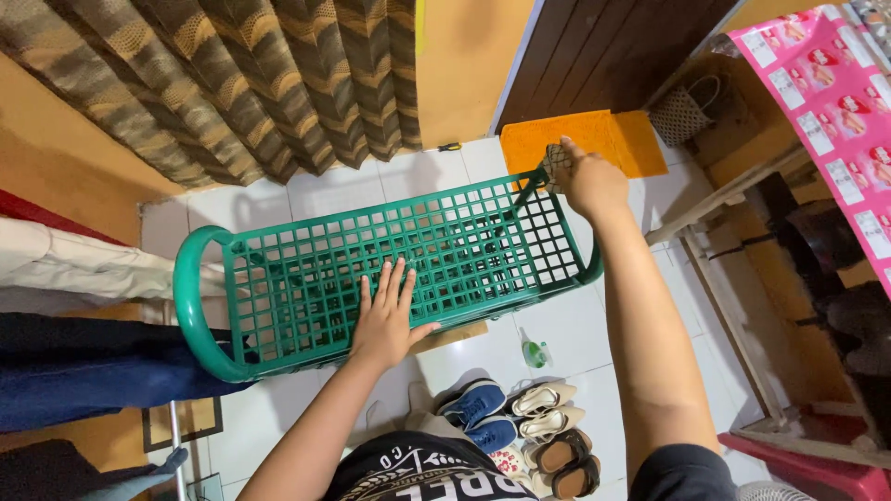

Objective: Cleaning a green plastic multi-tier shoe rack or shelf using a cloth.

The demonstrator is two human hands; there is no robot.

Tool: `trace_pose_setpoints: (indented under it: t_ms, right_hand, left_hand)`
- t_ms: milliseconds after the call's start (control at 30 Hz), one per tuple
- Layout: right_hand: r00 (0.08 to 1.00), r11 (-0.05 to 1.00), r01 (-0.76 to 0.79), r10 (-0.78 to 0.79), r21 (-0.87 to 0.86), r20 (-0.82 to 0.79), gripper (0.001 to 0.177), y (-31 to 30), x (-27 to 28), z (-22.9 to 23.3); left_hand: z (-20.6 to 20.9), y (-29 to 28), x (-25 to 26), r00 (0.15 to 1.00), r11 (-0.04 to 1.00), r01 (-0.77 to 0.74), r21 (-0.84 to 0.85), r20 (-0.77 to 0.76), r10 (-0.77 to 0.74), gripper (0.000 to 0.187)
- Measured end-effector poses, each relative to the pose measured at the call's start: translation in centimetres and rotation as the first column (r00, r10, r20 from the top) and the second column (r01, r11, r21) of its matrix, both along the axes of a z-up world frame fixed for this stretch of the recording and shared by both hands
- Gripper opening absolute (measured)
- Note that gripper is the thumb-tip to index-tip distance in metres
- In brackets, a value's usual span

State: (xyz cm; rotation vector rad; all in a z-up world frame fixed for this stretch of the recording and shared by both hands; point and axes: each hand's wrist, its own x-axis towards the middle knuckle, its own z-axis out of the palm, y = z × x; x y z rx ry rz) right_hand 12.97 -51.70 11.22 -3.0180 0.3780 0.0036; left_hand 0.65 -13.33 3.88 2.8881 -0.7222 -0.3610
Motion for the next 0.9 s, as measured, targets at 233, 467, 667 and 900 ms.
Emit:
trace_pose_setpoints:
  t_ms: [233,467,667,900]
  right_hand:
    - [0.965,0.998,-0.008,0.026,-0.069,0.262,0.066,0.8,-4.5,-1.6]
    - [0.871,0.993,0.004,-0.06,0.116,0.488,0.067,2.4,-8.2,-1.6]
    - [0.8,0.975,0.008,-0.138,0.22,0.584,0.066,3.2,-10.4,-2.9]
    - [0.69,0.947,-0.038,-0.206,0.319,0.693,0.067,4.5,-13.0,-5.0]
  left_hand:
    - [-1.1,0.4,-0.1,0.997,0.999,0.015,-0.051,0.076,-0.011,0.106]
    - [-1.6,0.5,0.3,0.995,1.0,0.019,-0.018,0.098,-0.018,0.106]
    - [-2.5,1.0,0.2,0.986,0.997,0.045,-0.067,0.162,-0.033,0.105]
    - [-2.7,1.2,0.6,0.985,0.994,0.083,-0.075,0.157,-0.071,0.104]
